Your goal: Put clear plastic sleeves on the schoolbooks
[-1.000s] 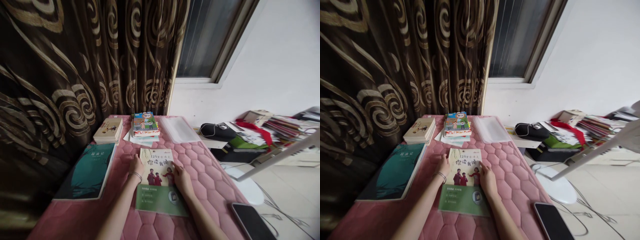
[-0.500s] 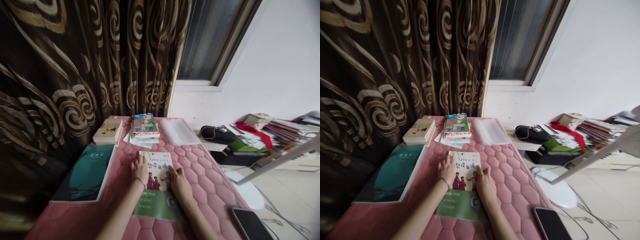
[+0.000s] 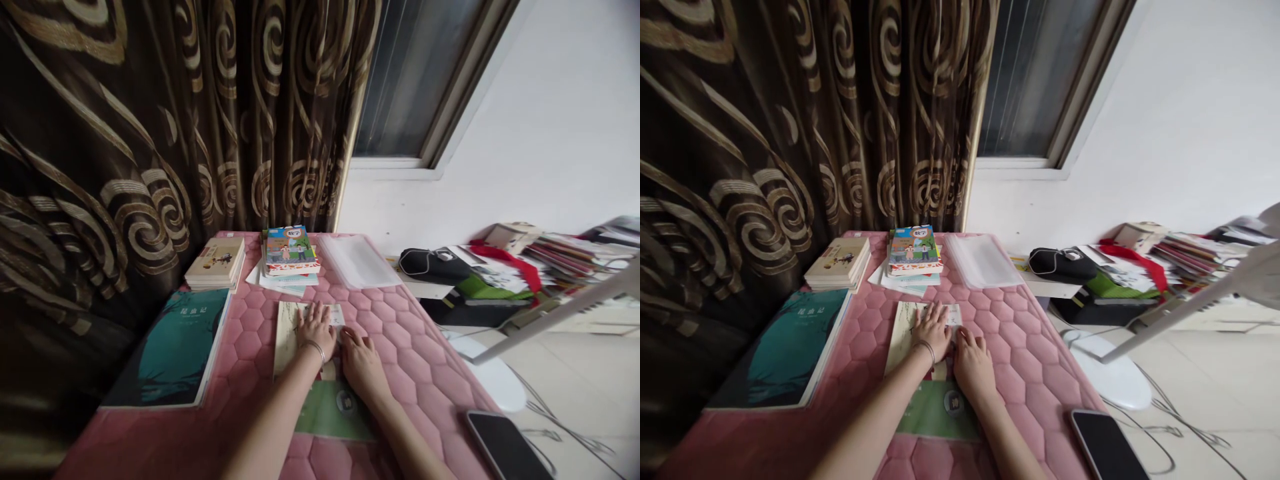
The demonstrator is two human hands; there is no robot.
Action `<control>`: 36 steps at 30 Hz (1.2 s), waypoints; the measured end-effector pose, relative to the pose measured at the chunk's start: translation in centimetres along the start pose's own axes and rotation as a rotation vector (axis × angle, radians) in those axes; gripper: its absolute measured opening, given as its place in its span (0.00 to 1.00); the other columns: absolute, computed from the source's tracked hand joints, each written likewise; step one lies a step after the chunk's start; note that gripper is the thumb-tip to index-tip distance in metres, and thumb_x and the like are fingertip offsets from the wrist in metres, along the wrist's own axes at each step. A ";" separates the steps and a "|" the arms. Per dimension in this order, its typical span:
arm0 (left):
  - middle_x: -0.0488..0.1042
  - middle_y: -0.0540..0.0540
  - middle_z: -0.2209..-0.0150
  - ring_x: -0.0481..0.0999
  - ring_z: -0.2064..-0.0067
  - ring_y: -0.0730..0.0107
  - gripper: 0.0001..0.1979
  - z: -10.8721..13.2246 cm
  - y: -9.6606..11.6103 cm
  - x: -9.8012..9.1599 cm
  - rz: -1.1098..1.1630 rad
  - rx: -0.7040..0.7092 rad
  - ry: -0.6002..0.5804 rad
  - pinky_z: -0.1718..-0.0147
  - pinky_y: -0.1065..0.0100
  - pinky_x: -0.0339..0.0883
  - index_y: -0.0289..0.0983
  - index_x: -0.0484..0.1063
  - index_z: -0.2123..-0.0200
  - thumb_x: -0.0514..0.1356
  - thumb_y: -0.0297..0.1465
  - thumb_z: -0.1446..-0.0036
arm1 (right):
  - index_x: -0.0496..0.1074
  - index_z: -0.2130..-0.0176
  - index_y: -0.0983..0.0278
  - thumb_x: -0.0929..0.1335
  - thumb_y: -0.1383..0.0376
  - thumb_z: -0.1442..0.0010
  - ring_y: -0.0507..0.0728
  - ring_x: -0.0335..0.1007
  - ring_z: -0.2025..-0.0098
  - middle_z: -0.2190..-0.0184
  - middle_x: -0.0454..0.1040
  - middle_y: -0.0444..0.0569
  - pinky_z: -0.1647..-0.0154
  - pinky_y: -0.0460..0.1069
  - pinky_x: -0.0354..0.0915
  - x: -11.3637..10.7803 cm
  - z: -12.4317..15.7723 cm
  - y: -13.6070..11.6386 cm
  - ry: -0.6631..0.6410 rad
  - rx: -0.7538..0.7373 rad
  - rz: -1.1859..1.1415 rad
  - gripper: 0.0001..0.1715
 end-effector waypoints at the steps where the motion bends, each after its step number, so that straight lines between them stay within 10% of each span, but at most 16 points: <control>1: 0.47 0.48 0.31 0.43 0.31 0.60 0.28 0.1 0.0 0.0 -0.003 0.002 -0.004 0.35 0.45 0.33 0.44 0.53 0.34 0.43 0.40 0.37 | 0.64 0.40 0.63 0.53 0.70 0.37 0.61 0.63 0.47 0.38 0.62 0.51 0.46 0.54 0.57 -0.1 -0.5 -0.2 -0.005 -0.019 -0.002 0.30; 8: 0.48 0.48 0.31 0.43 0.31 0.56 0.28 1.1 -0.3 -0.7 -0.030 0.056 -0.022 0.35 0.44 0.32 0.46 0.54 0.35 0.45 0.41 0.38 | 0.56 0.35 0.60 0.53 0.63 0.33 0.61 0.52 0.36 0.34 0.55 0.45 0.43 0.57 0.55 0.0 -4.5 0.6 -0.091 -0.070 0.027 0.29; 14: 0.58 0.38 0.36 0.54 0.36 0.45 0.24 3.4 -8.7 -4.5 -0.001 -0.295 0.101 0.41 0.43 0.50 0.44 0.60 0.38 0.47 0.35 0.37 | 0.56 0.35 0.62 0.51 0.59 0.32 0.57 0.50 0.35 0.36 0.60 0.48 0.40 0.55 0.51 0.6 -4.5 1.5 -0.065 0.016 -0.008 0.29; 17: 0.72 0.37 0.50 0.71 0.49 0.58 0.21 4.1 -10.8 -5.3 0.096 -0.365 0.134 0.48 0.59 0.62 0.40 0.67 0.43 0.46 0.27 0.37 | 0.56 0.35 0.62 0.51 0.60 0.32 0.56 0.50 0.35 0.37 0.61 0.48 0.39 0.55 0.50 0.6 -4.4 1.4 -0.060 0.032 -0.018 0.29; 23: 0.72 0.43 0.56 0.74 0.57 0.68 0.26 3.8 -10.4 -5.3 0.127 -0.341 0.131 0.58 0.72 0.66 0.40 0.66 0.43 0.47 0.18 0.43 | 0.53 0.34 0.61 0.51 0.61 0.32 0.57 0.45 0.33 0.34 0.55 0.47 0.39 0.58 0.48 1.0 -4.7 1.3 -0.090 0.055 -0.028 0.30; 30: 0.67 0.36 0.45 0.72 0.50 0.56 0.25 3.9 -11.5 -5.8 0.011 -0.375 0.094 0.51 0.59 0.65 0.39 0.63 0.40 0.45 0.25 0.39 | 0.53 0.34 0.55 0.49 0.59 0.32 0.59 0.44 0.33 0.35 0.58 0.47 0.39 0.65 0.44 1.5 -5.5 -0.6 -0.118 0.057 -0.044 0.30; 36: 0.45 0.44 0.31 0.41 0.31 0.47 0.29 5.4 -5.0 -2.8 -0.109 -0.090 0.061 0.36 0.41 0.36 0.44 0.54 0.35 0.47 0.42 0.37 | 0.52 0.34 0.57 0.49 0.60 0.32 0.57 0.45 0.33 0.35 0.56 0.48 0.38 0.63 0.46 1.2 -5.3 -0.8 -0.085 0.044 -0.027 0.30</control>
Point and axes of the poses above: each hand's wrist, its own z-axis away from the middle knuckle, its own x-axis out of the palm, y = z × x, the point moved 9 cm from there along -z, towards the middle knuckle
